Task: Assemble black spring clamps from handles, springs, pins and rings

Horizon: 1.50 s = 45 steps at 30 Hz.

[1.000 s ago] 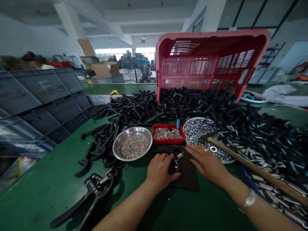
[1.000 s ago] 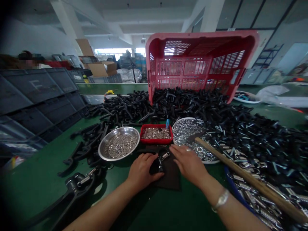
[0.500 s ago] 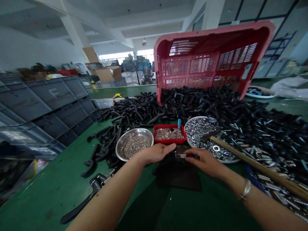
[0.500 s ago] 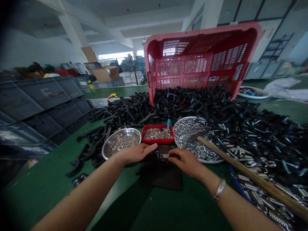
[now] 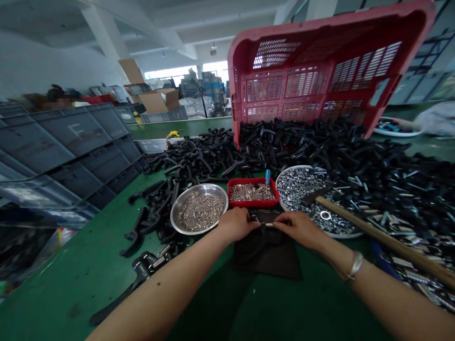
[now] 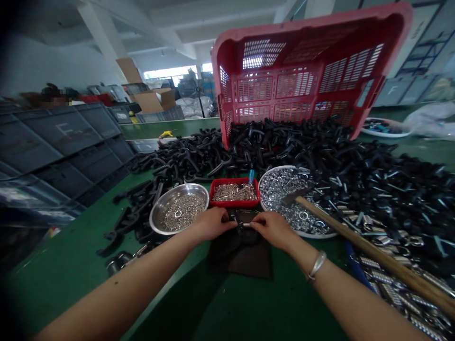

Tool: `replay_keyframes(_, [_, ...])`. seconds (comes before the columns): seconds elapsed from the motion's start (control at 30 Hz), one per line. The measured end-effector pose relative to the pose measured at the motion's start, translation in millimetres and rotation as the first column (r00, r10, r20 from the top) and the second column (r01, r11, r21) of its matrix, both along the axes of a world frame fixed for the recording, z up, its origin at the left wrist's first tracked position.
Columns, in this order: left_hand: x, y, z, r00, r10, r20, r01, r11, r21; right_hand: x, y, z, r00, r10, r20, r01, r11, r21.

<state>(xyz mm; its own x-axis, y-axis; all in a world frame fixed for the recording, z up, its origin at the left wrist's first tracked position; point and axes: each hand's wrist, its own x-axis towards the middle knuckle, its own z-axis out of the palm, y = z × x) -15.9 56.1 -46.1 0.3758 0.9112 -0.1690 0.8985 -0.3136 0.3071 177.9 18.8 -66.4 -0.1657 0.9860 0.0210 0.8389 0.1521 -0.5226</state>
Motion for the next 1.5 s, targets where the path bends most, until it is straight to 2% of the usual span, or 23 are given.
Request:
replay_keyframes(0.13, [-2,-17,-11.8,0.982,0.112,0.152,-0.133,0.982,0.137,-2,-4,5.5,0.995,-0.016,0.101,0.014,1.000,0.024])
replay_keyframes(0.23, [-1,-22,-18.0,0.971,0.134,0.198,-0.168,0.972,0.163,-6,0,17.5,0.977,-0.047,0.206,0.022,0.992,0.123])
replay_keyframes(0.33, [-2,-21,-19.2,0.965,0.145,0.217,-0.174,0.977,0.121,-13,23,31.1,0.934,-0.168,0.315,0.092,0.966,0.243])
replay_keyframes(0.4, [-3,-20,-19.2,0.959,0.149,0.241,-0.179,0.978,0.107,-18,49,37.3,0.900,-0.256,0.353,0.168,0.951,0.260])
replay_keyframes(0.5, [-6,-18,-20.9,0.948,0.148,0.282,-0.184,0.977,0.105,-27,91,39.4,0.873,-0.324,0.363,0.252,0.939,0.234])
replay_keyframes(0.6, [-7,-17,-25.1,0.933,0.143,0.330,-0.190,0.975,0.116,-37,119,34.7,0.860,-0.375,0.346,0.317,0.924,0.213])
replay_keyframes(0.8, [-7,-16,-30.3,0.924,0.162,0.346,-0.204,0.975,0.088,-36,133,25.9,0.861,-0.455,0.227,0.417,0.887,0.198])
replay_keyframes(0.97, [-9,-15,-27.7,0.912,0.163,0.376,-0.198,0.979,0.054,-26,111,28.6,0.875,-0.480,0.058,0.454,0.858,0.240])
replay_keyframes(1.03, [-10,-13,-27.2,0.904,0.161,0.397,-0.192,0.981,0.038,-26,87,26.9,0.888,-0.459,-0.037,0.452,0.853,0.261])
replay_keyframes(1.1, [-10,-12,-27.5,0.894,0.160,0.418,-0.182,0.983,0.015,-28,57,21.1,0.899,-0.370,-0.235,0.426,0.865,0.267])
replay_keyframes(1.17, [-10,-12,-28.5,0.886,0.156,0.437,-0.175,0.985,0.004,-31,26,12.0,0.854,-0.220,-0.472,0.368,0.896,0.248])
replay_keyframes(1.23, [-10,-11,-29.7,0.882,0.153,0.446,-0.175,0.985,0.007,-35,1,1.9,0.785,-0.129,-0.605,0.308,0.930,0.201])
replay_keyframes(1.33, [-10,-11,-30.9,0.882,0.155,0.445,-0.177,0.984,0.008,-37,-18,-10.2,0.709,-0.126,-0.694,0.298,0.945,0.133])
replay_keyframes(1.5, [-10,-11,-30.2,0.885,0.151,0.441,-0.175,0.984,0.015,-38,-19,-17.0,0.623,-0.129,-0.772,0.324,0.940,0.104])
